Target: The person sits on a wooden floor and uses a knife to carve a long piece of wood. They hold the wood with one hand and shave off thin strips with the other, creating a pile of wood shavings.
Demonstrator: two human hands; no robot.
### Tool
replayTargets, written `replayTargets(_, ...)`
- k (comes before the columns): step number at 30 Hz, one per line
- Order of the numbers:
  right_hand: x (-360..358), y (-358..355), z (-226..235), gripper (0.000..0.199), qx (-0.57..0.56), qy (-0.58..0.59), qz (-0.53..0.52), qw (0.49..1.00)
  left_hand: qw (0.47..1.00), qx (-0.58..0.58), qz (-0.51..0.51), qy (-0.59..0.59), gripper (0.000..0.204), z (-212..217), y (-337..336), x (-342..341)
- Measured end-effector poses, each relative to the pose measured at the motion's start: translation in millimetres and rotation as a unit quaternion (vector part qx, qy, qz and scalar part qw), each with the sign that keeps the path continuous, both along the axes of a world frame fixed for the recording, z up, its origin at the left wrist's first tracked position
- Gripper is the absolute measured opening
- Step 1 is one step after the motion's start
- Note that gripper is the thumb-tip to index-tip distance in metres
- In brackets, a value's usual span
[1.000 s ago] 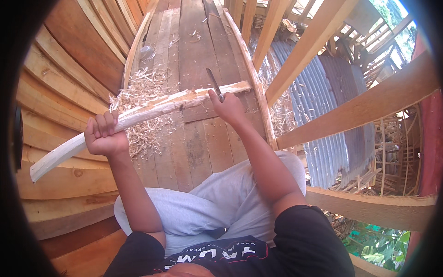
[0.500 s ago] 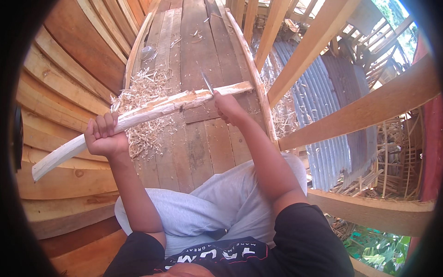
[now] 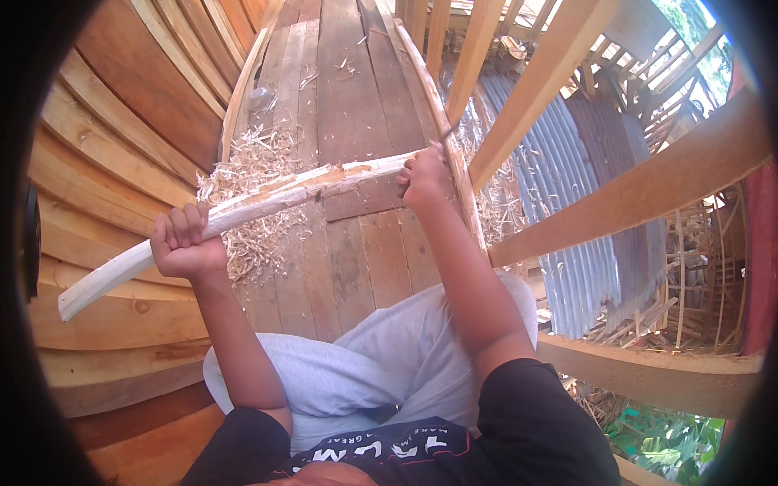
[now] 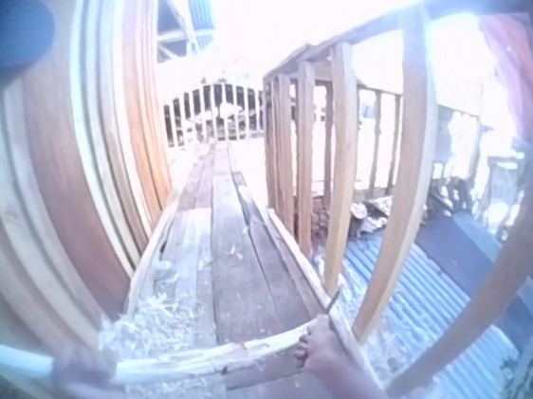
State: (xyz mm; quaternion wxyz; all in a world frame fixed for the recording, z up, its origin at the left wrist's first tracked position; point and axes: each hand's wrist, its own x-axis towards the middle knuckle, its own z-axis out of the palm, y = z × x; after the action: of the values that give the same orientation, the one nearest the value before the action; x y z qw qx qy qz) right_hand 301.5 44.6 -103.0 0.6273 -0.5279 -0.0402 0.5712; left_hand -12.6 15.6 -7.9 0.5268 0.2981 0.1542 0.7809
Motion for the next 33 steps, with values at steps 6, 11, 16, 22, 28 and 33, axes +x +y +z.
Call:
replayTargets(6, -31.4, 8.6, -7.5, 0.022, 0.194, -0.478, 0.218, 0.829, 0.998, 0.042, -0.037, 0.012, 0.038, -1.7, -1.3, 4.6)
replayTargets(11, -24.4, -15.9, 28.2, 0.031, 0.058, -0.409, 0.326, 0.85, 0.999, 0.031, -0.018, 0.019, 0.037, -4.6, -1.5, -3.6)
replayTargets(16, -0.6, -16.9, -12.6, 0.055, -0.141, -0.597, 0.273, 0.741, 1.0, 0.019, -0.015, 0.015, 0.037, -1.7, -0.5, 4.8)
replayTargets(22, -55.8, -28.7, 13.4, 0.064, -0.145, -0.62, 0.287, 0.716, 1.0, 0.01, 0.004, 0.005, 0.036, -1.6, -3.5, 5.2)
replayTargets(28, -29.3, -20.9, -1.7, 0.058, -0.159, -0.651, 0.24, 0.703, 0.999, -0.021, 0.017, -0.02, 0.035, -5.0, -1.3, 2.7)
replayTargets(33, -57.4, -40.2, 16.7, 0.056, -0.173, -0.646, 0.25, 0.7, 0.999, -0.024, 0.025, -0.007, 0.037, -2.7, -5.6, 4.2)
